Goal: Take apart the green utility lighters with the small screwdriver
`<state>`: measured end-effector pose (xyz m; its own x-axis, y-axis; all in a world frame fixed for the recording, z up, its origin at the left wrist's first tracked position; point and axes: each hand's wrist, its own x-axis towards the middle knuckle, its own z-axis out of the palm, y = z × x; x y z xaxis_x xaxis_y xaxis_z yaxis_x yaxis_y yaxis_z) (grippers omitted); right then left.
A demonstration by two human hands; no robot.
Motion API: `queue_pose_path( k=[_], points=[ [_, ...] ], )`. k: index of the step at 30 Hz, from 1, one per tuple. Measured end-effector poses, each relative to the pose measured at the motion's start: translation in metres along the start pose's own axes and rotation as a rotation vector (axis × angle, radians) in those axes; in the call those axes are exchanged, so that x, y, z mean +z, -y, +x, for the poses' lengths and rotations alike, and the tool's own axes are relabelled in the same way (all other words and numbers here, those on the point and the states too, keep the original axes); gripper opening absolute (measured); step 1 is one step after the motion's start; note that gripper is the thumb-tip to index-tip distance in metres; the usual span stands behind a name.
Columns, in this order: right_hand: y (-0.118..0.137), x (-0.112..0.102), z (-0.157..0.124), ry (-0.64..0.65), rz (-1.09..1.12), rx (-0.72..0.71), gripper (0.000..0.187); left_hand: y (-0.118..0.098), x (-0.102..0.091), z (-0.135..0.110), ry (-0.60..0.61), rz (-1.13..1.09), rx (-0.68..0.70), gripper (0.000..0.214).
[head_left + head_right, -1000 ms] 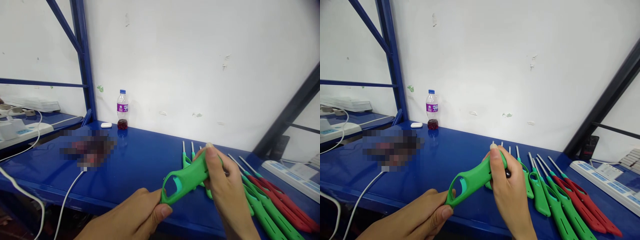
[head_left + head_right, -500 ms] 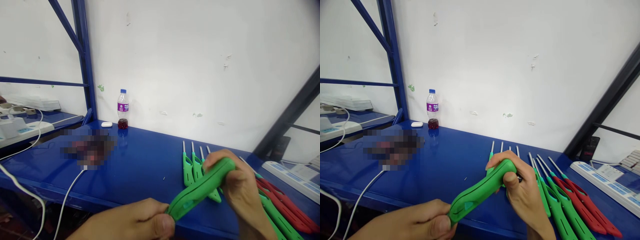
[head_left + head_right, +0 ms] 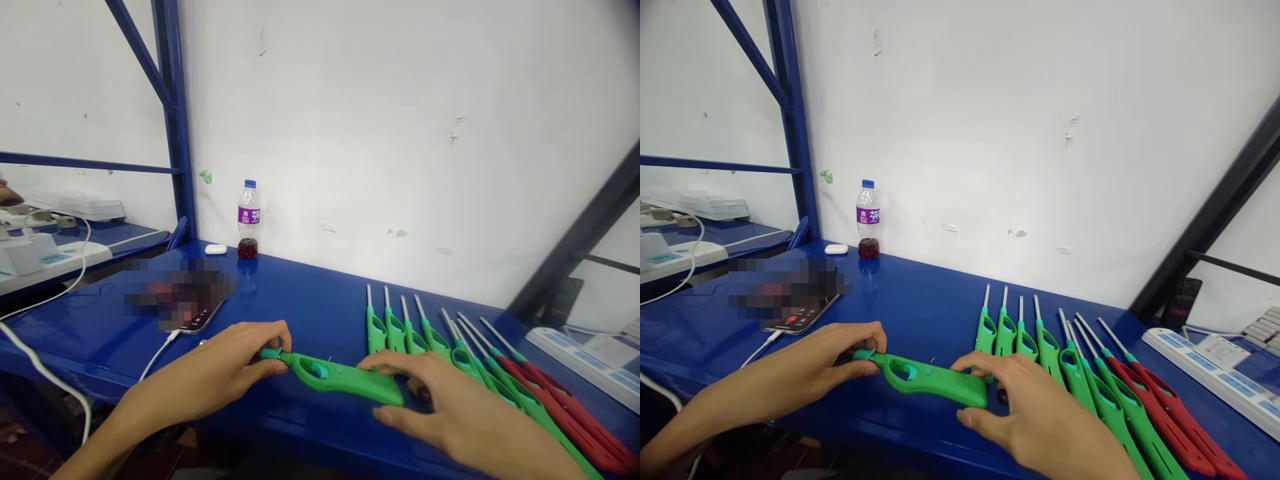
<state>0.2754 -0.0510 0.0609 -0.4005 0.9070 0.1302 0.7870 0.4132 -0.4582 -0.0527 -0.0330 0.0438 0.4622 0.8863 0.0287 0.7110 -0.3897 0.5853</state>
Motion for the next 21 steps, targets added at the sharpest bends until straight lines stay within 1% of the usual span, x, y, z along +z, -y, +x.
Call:
queue_pose_path(
  k=[3, 7, 9, 11, 13, 15, 18, 21],
  points=[
    [0.009, 0.011, 0.004, 0.055, -0.013, 0.034, 0.041, 0.009, 0.002, 0.004, 0.003, 0.037, 0.024, 0.009],
    [0.019, 0.015, 0.013, 0.138, 0.05, 0.006, 0.029, 0.012, 0.007, 0.008, 0.035, 0.057, 0.018, 0.011],
    [0.016, 0.014, 0.016, 0.129, 0.062, -0.013, 0.036, 0.012, 0.01, 0.01, 0.025, 0.069, 0.016, 0.01],
    [0.007, 0.013, 0.018, 0.095, 0.035, 0.017, 0.045, 0.012, 0.014, 0.013, 0.001, 0.104, 0.014, 0.008],
    [-0.002, 0.012, 0.019, 0.055, -0.013, 0.078, 0.047, 0.011, 0.017, 0.014, -0.018, 0.137, 0.012, 0.008],
    [-0.006, 0.013, 0.019, 0.014, -0.056, 0.114, 0.044, 0.011, 0.02, 0.015, -0.023, 0.138, 0.009, 0.008],
    [0.003, 0.016, 0.022, -0.02, -0.068, 0.093, 0.037, 0.012, 0.023, 0.015, -0.026, 0.128, 0.017, 0.007],
    [0.021, 0.024, 0.027, 0.036, -0.042, 0.037, 0.033, 0.012, 0.022, 0.015, -0.04, 0.153, 0.024, 0.008]
  ],
)
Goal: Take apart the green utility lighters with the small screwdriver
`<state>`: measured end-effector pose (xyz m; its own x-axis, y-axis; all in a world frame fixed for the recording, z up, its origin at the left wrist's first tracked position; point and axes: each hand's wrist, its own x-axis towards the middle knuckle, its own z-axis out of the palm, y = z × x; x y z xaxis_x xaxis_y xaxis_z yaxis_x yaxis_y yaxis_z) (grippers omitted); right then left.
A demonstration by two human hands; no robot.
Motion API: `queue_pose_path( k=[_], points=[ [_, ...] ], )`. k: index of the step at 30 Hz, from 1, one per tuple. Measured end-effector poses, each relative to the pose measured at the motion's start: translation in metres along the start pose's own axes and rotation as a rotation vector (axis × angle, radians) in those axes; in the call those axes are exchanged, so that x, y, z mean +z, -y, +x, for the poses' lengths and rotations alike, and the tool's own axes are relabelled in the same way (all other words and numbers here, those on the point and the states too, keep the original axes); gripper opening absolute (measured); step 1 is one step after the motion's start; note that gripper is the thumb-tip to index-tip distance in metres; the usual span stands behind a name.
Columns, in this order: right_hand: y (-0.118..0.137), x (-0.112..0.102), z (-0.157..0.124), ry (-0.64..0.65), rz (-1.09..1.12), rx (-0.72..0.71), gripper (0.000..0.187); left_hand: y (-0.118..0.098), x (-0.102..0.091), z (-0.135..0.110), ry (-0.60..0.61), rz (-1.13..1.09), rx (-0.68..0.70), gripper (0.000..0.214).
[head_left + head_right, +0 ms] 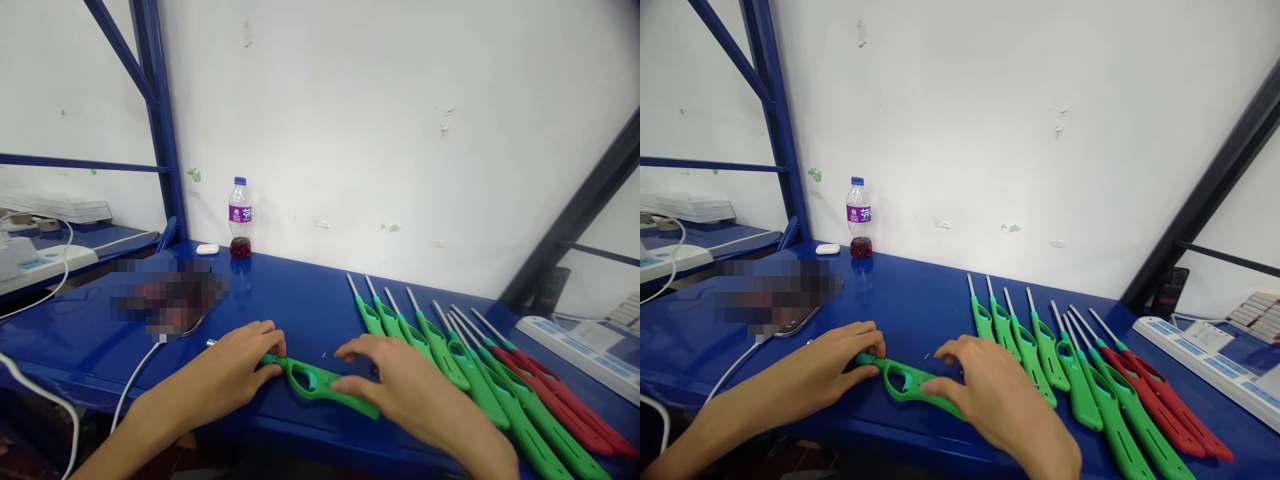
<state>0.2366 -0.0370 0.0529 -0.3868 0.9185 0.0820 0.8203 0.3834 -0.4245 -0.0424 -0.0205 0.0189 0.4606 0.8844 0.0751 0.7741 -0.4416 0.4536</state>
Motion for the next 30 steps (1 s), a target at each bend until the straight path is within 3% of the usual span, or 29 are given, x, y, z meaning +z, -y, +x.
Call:
queue_pose_path(
  k=[3, 11, 17, 30],
  points=[
    [0.016, 0.012, 0.005, 0.062, -0.047, -0.032, 0.036, -0.002, -0.003, -0.001, 0.009, 0.017, 0.0, 0.007],
    [0.038, 0.043, 0.013, 0.071, -0.247, -0.114, 0.04, -0.008, -0.007, -0.005, 0.041, 0.001, -0.016, 0.006],
    [0.038, 0.04, 0.012, 0.139, -0.288, -0.149, 0.033, -0.004, -0.003, -0.004, 0.081, -0.093, -0.029, 0.007],
    [0.038, 0.036, 0.007, 0.148, -0.271, -0.153, 0.025, -0.003, -0.004, -0.002, 0.074, -0.11, -0.047, 0.007]
  ],
)
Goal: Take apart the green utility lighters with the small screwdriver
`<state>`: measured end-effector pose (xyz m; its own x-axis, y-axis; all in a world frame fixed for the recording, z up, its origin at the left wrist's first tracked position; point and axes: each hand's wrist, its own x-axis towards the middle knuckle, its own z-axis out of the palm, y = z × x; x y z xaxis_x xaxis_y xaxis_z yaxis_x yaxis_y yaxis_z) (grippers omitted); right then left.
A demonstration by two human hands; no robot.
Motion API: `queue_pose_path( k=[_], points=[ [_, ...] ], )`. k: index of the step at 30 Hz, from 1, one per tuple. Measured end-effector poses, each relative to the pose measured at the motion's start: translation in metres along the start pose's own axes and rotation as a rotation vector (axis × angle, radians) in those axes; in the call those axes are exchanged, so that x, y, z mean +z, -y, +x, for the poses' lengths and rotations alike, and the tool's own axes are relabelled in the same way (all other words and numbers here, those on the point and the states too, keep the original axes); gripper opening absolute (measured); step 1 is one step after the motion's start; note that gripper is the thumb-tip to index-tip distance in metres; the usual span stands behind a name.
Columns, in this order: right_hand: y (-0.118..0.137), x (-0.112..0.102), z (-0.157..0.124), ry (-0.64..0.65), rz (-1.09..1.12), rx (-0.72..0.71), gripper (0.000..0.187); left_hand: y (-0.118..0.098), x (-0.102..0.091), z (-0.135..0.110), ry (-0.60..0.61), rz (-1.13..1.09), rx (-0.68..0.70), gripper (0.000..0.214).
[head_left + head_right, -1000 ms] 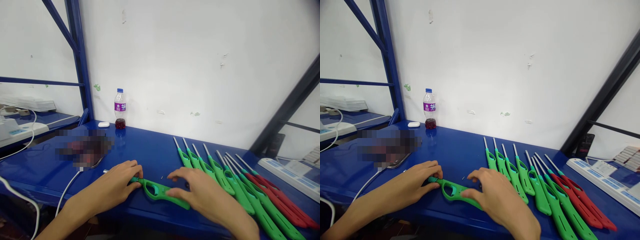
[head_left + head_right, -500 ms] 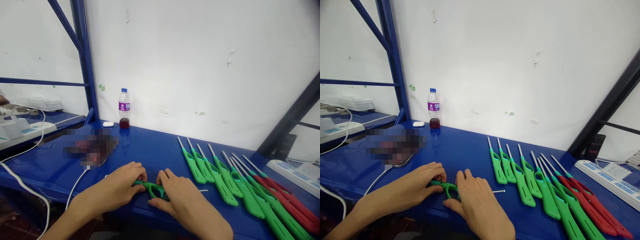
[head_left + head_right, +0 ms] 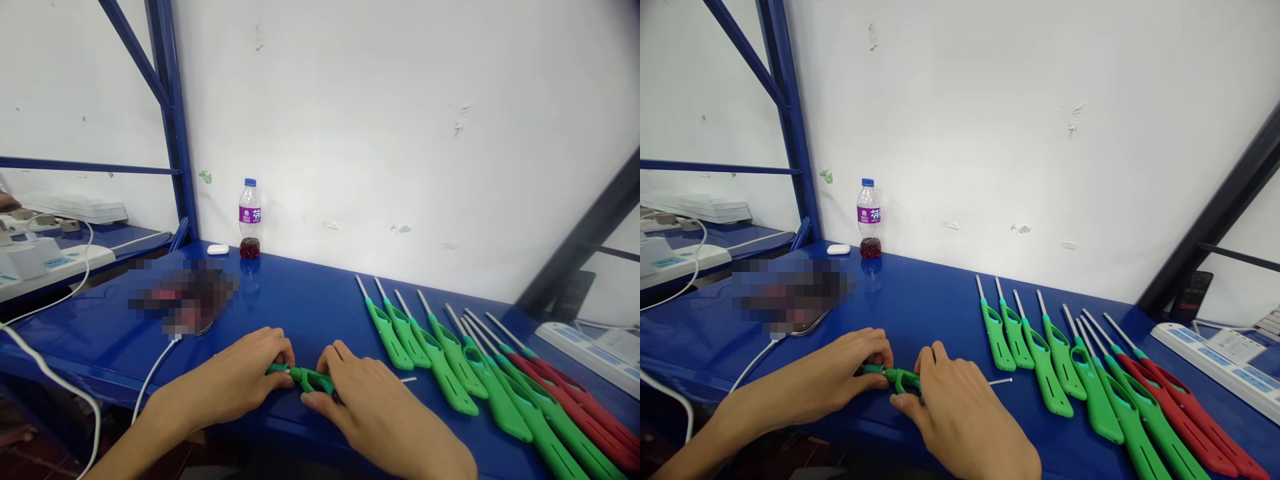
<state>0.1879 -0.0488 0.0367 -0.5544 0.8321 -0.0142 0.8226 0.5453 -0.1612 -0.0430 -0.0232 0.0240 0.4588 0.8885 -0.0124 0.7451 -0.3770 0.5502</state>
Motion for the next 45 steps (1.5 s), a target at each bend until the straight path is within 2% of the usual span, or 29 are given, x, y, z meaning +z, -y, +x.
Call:
queue_pose_path(
  k=[7, 13, 16, 19, 21, 26, 31, 35, 41, 43, 45],
  points=[
    [0.009, -0.002, 0.002, 0.048, -0.008, 0.081, 0.021, 0.002, 0.0, -0.002, -0.002, 0.003, 0.035, 0.009],
    [0.007, -0.016, -0.002, 0.002, 0.127, 0.096, 0.011, 0.002, -0.001, -0.001, 0.015, -0.015, 0.008, 0.002],
    [0.003, -0.014, -0.006, -0.012, 0.127, 0.112, 0.007, 0.002, -0.002, 0.001, 0.028, -0.016, -0.005, 0.003],
    [0.002, -0.005, -0.005, -0.053, 0.089, 0.096, 0.026, 0.0, -0.002, 0.001, 0.038, -0.008, 0.004, 0.004],
    [0.003, 0.0, -0.001, -0.055, 0.067, 0.065, 0.033, -0.003, -0.002, 0.001, 0.046, 0.005, 0.019, 0.005],
    [0.009, 0.002, 0.008, -0.09, 0.036, 0.014, 0.017, -0.003, -0.001, 0.0, 0.032, 0.0, -0.006, 0.006],
    [0.008, -0.001, 0.007, -0.119, 0.056, -0.01, 0.01, 0.004, 0.002, 0.002, 0.018, -0.024, -0.03, 0.005],
    [0.002, -0.011, 0.001, -0.231, 0.176, 0.035, 0.012, 0.006, 0.004, 0.004, 0.001, -0.014, -0.014, 0.004],
    [-0.017, -0.03, -0.009, -0.55, 0.316, 0.176, 0.03, 0.005, 0.002, 0.0, 0.011, -0.003, -0.008, 0.004],
    [-0.025, -0.03, -0.006, -0.563, 0.312, 0.215, 0.036, 0.008, 0.002, -0.002, 0.007, 0.003, 0.007, 0.004],
    [-0.033, -0.026, 0.002, -0.499, 0.283, 0.219, 0.039, 0.01, 0.004, -0.002, -0.021, 0.02, 0.028, 0.009]
  ],
)
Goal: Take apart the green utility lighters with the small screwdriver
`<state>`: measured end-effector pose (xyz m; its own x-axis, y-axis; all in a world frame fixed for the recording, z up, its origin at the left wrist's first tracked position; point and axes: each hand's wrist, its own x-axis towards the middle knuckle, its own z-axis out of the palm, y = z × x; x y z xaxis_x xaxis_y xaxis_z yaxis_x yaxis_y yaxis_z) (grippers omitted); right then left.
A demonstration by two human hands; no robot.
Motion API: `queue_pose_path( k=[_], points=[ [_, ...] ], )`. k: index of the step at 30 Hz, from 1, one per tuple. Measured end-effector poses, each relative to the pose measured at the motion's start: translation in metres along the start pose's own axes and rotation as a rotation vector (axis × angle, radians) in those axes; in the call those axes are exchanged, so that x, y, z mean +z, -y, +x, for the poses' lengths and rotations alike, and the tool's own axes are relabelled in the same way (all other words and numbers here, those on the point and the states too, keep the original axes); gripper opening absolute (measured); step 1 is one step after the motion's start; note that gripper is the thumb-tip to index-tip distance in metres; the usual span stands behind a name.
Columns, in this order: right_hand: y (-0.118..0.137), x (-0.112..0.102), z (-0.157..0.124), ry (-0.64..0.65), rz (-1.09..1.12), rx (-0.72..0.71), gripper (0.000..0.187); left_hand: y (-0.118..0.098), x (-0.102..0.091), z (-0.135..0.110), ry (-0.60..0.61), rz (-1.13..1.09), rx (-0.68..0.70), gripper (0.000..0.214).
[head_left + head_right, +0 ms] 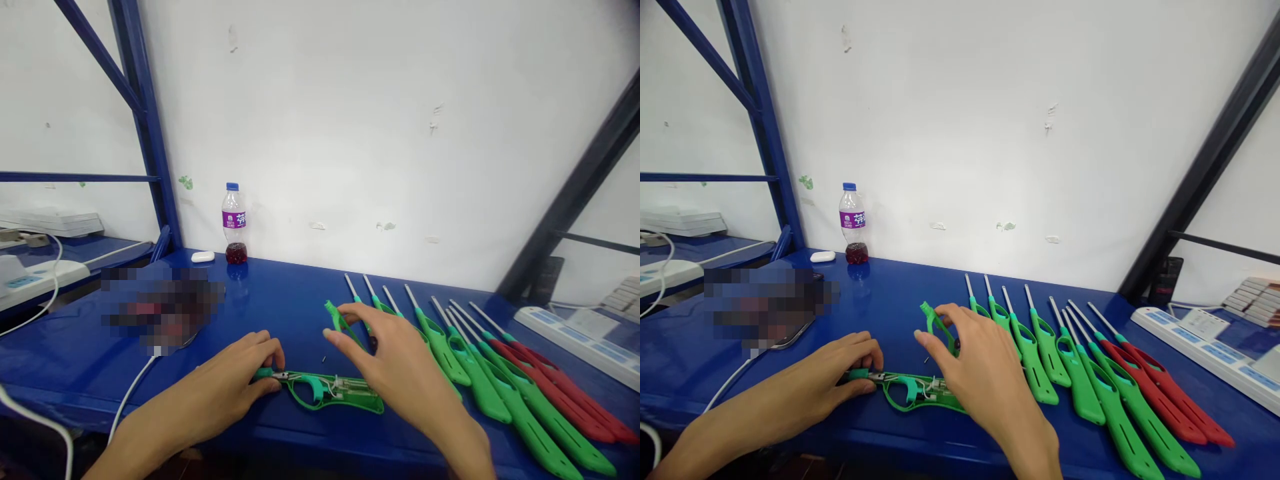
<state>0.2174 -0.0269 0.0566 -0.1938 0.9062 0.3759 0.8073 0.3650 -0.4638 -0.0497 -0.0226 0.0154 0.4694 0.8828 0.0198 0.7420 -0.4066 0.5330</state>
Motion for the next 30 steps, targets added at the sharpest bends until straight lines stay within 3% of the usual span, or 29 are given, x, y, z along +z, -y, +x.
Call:
queue_pose_path(
  k=[5, 8, 12, 17, 25, 30],
  points=[
    [-0.016, 0.019, 0.014, 0.093, -0.169, -0.012, 0.042, -0.005, 0.013, 0.005, -0.166, 0.089, 0.182, 0.025],
    [-0.019, 0.013, 0.01, 0.122, -0.186, -0.041, 0.033, -0.014, 0.023, 0.012, -0.21, 0.129, 0.258, 0.025],
    [-0.017, -0.008, -0.005, 0.268, -0.136, -0.033, 0.015, -0.02, 0.033, 0.021, -0.226, 0.198, 0.265, 0.016],
    [-0.017, -0.012, -0.014, 0.367, -0.209, -0.012, 0.017, -0.017, 0.04, 0.024, -0.281, 0.245, 0.261, 0.014],
    [-0.015, 0.001, -0.01, 0.337, -0.277, -0.06, 0.015, -0.017, 0.043, 0.023, -0.272, 0.321, 0.247, 0.019],
    [-0.012, -0.003, -0.011, 0.35, -0.278, -0.072, 0.016, -0.019, 0.025, 0.017, -0.289, 0.247, 0.228, 0.023]
  ],
)
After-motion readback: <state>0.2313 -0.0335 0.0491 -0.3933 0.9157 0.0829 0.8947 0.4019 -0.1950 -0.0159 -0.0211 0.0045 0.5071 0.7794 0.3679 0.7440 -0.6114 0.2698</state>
